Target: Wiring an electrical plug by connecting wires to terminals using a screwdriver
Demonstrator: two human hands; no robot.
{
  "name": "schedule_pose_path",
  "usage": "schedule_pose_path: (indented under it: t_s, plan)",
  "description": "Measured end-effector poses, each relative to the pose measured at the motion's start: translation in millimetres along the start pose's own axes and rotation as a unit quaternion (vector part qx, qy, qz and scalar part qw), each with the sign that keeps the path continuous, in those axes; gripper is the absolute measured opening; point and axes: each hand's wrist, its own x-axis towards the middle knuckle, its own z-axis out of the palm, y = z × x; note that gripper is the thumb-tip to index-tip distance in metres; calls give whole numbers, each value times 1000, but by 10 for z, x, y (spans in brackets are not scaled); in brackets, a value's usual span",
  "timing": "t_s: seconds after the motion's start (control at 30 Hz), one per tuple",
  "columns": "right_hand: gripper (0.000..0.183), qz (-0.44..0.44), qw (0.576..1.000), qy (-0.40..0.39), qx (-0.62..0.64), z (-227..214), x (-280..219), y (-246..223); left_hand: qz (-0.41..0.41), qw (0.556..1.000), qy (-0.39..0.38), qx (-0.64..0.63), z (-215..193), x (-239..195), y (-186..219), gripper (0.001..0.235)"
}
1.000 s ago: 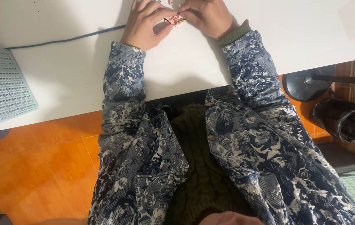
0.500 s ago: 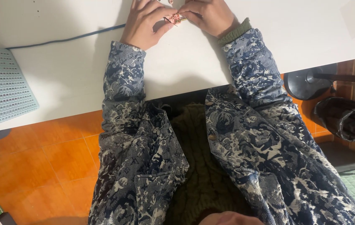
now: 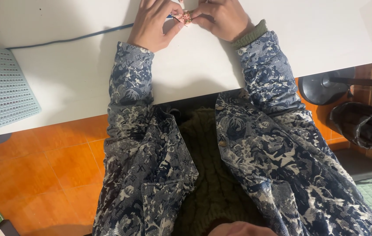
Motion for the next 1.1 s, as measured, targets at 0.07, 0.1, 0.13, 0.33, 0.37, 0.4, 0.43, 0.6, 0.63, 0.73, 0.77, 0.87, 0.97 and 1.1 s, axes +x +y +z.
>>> schedule_pose_path:
  t_s: [0.07, 0.1, 0.13, 0.33, 0.37, 0.4, 0.43, 0.6, 0.63, 0.73, 0.77, 0.87, 0.97, 1.1]
  plan:
    - [18, 11, 1000, -4, 15, -52, 30, -37, -3, 1000, -3, -6, -11, 25, 24, 18]
    - [18, 7, 1000, 13, 26, -78, 53, -56, -4, 1000, 8, -3, -20, 41, 43, 15]
    - [18, 3, 999, 29, 37, -98, 76, -80, -5, 1000, 18, -1, -30, 51, 63, 12]
    - [18, -1, 998, 8, 56, -37, 57, -39, -10, 999, 5, 36, 39, 12, 22, 17]
    - [18, -1, 998, 7, 55, -60, 65, -69, -10, 999, 5, 36, 49, 14, 26, 17]
    - [17, 9, 997, 11, 70, -80, 88, -94, -13, 999, 5, 36, 49, 15, 24, 12]
    - [17, 19, 996, 14, 84, -99, 111, -119, -15, 999, 5, 37, 48, 16, 21, 11]
    - [13, 44, 992, 12, 114, -86, 96, -114, -25, 999, 1, 44, 72, 11, 8, 13]
    - [12, 55, 991, 7, 119, -77, 85, -110, -28, 999, 6, 42, 82, 6, 0, 14]
    - [16, 52, 990, 12, 133, -98, 110, -141, -29, 998, 40, 31, 58, 39, 54, 14]
    - [16, 51, 990, 12, 133, -113, 121, -167, -29, 998, 41, 32, 71, 36, 48, 14]
    - [15, 52, 984, 31, 167, -134, 135, -213, -11, 998, 50, 35, 103, 34, 33, 26]
    - [13, 50, 985, 45, 157, -118, 121, -204, -10, 998, 51, 42, 117, 34, 31, 36]
    - [13, 47, 985, 58, 157, -137, 132, -235, -10, 998, 60, 11, 97, 59, 75, 31]
